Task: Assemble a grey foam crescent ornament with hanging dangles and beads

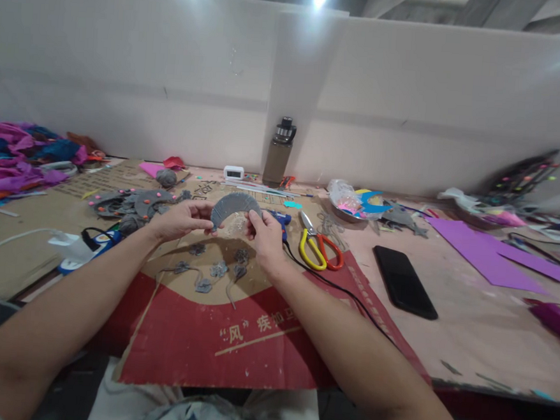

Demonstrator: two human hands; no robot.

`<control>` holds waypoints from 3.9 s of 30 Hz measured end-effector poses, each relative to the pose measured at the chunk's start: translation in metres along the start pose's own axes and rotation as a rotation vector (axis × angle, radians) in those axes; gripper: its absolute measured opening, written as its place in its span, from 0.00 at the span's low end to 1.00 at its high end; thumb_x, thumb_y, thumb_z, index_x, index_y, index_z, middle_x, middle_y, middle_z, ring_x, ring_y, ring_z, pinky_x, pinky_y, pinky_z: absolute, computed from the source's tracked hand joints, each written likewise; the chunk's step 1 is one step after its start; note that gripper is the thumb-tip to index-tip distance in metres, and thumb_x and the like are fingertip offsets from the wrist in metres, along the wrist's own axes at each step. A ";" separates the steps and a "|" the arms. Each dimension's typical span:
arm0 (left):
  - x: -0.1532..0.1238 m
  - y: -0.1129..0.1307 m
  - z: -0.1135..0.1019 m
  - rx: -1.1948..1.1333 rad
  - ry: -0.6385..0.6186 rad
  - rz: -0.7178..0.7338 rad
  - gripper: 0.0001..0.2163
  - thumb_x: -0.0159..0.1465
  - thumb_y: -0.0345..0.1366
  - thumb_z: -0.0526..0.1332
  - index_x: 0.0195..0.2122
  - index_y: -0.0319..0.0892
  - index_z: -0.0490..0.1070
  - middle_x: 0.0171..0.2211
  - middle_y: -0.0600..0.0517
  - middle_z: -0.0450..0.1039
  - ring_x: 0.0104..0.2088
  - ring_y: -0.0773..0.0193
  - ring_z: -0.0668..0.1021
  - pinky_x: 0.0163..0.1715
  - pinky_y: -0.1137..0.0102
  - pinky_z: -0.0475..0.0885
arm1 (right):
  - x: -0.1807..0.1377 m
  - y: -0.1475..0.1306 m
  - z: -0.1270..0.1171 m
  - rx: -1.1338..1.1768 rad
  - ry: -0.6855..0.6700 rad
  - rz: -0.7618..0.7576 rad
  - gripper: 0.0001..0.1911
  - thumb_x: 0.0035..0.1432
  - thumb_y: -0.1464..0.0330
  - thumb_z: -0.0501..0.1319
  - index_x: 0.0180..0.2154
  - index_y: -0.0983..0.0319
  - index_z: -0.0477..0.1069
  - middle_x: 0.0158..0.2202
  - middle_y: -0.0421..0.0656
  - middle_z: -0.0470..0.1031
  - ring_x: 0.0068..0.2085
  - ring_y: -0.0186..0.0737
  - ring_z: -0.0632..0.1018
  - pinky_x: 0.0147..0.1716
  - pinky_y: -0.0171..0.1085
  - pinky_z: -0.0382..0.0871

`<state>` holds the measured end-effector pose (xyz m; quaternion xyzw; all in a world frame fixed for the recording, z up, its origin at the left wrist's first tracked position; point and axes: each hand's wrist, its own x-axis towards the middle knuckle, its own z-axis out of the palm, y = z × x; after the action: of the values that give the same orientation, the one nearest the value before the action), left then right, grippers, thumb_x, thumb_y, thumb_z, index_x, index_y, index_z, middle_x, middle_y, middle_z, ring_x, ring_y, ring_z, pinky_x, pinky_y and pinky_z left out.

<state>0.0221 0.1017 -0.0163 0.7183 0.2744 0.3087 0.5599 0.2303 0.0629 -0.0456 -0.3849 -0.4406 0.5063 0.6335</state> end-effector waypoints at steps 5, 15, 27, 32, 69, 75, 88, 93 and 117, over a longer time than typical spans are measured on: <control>0.000 -0.001 -0.001 0.020 0.009 0.000 0.19 0.54 0.34 0.67 0.47 0.38 0.74 0.35 0.45 0.78 0.31 0.64 0.79 0.31 0.71 0.70 | 0.000 0.002 -0.001 0.011 0.004 -0.005 0.14 0.49 0.57 0.64 0.28 0.61 0.69 0.21 0.35 0.65 0.22 0.30 0.65 0.21 0.32 0.55; -0.001 0.000 -0.002 0.044 0.007 0.003 0.18 0.55 0.34 0.67 0.48 0.38 0.73 0.33 0.47 0.77 0.31 0.65 0.78 0.33 0.71 0.70 | -0.001 0.001 0.000 0.005 0.012 -0.004 0.12 0.50 0.60 0.64 0.26 0.62 0.68 0.21 0.35 0.65 0.21 0.28 0.65 0.20 0.32 0.55; -0.002 0.003 0.000 -0.006 0.002 -0.004 0.21 0.54 0.35 0.68 0.50 0.38 0.73 0.35 0.46 0.78 0.31 0.64 0.78 0.34 0.69 0.71 | -0.001 0.002 0.000 -0.006 0.014 0.007 0.12 0.51 0.60 0.63 0.28 0.63 0.69 0.21 0.35 0.65 0.21 0.27 0.65 0.20 0.31 0.55; -0.004 0.002 0.001 -0.095 -0.019 0.005 0.19 0.53 0.38 0.68 0.46 0.38 0.74 0.35 0.45 0.78 0.33 0.61 0.78 0.36 0.66 0.72 | -0.002 0.001 0.000 0.117 -0.052 0.122 0.13 0.47 0.60 0.66 0.28 0.63 0.68 0.23 0.35 0.67 0.22 0.27 0.66 0.21 0.30 0.56; 0.006 -0.006 0.007 0.004 0.306 -0.124 0.20 0.56 0.53 0.62 0.32 0.37 0.72 0.26 0.49 0.75 0.22 0.67 0.74 0.23 0.73 0.68 | -0.002 0.005 0.001 -0.174 -0.094 0.063 0.13 0.51 0.57 0.60 0.26 0.61 0.67 0.24 0.37 0.69 0.24 0.30 0.67 0.23 0.32 0.58; 0.008 -0.010 0.003 -0.107 0.293 -0.107 0.19 0.56 0.51 0.63 0.33 0.37 0.72 0.27 0.49 0.75 0.21 0.71 0.72 0.20 0.76 0.64 | 0.001 0.007 -0.002 -0.267 -0.110 0.071 0.13 0.52 0.57 0.59 0.26 0.61 0.68 0.25 0.39 0.71 0.22 0.30 0.67 0.21 0.32 0.57; 0.010 -0.019 -0.001 0.063 0.420 -0.148 0.12 0.54 0.34 0.67 0.37 0.37 0.71 0.25 0.50 0.76 0.21 0.71 0.73 0.19 0.77 0.64 | 0.013 0.017 -0.011 -0.475 -0.108 0.102 0.04 0.51 0.68 0.60 0.31 0.61 0.72 0.27 0.40 0.74 0.21 0.31 0.69 0.21 0.33 0.61; 0.009 -0.025 -0.006 0.048 0.397 -0.208 0.12 0.54 0.36 0.67 0.39 0.40 0.71 0.27 0.49 0.76 0.19 0.70 0.73 0.16 0.77 0.62 | 0.012 0.013 -0.013 -0.525 -0.054 0.003 0.07 0.50 0.70 0.59 0.35 0.61 0.71 0.29 0.39 0.73 0.25 0.32 0.71 0.24 0.34 0.64; 0.007 0.007 0.019 0.343 0.631 0.104 0.12 0.57 0.42 0.63 0.33 0.38 0.76 0.27 0.51 0.74 0.24 0.70 0.69 0.25 0.73 0.63 | 0.006 -0.011 -0.002 -0.440 -0.050 -0.273 0.04 0.48 0.71 0.56 0.31 0.60 0.64 0.28 0.37 0.65 0.29 0.32 0.65 0.32 0.35 0.58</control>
<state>0.0412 0.0938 -0.0122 0.6841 0.4447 0.4928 0.3023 0.2358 0.0663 -0.0346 -0.4377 -0.6035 0.3177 0.5858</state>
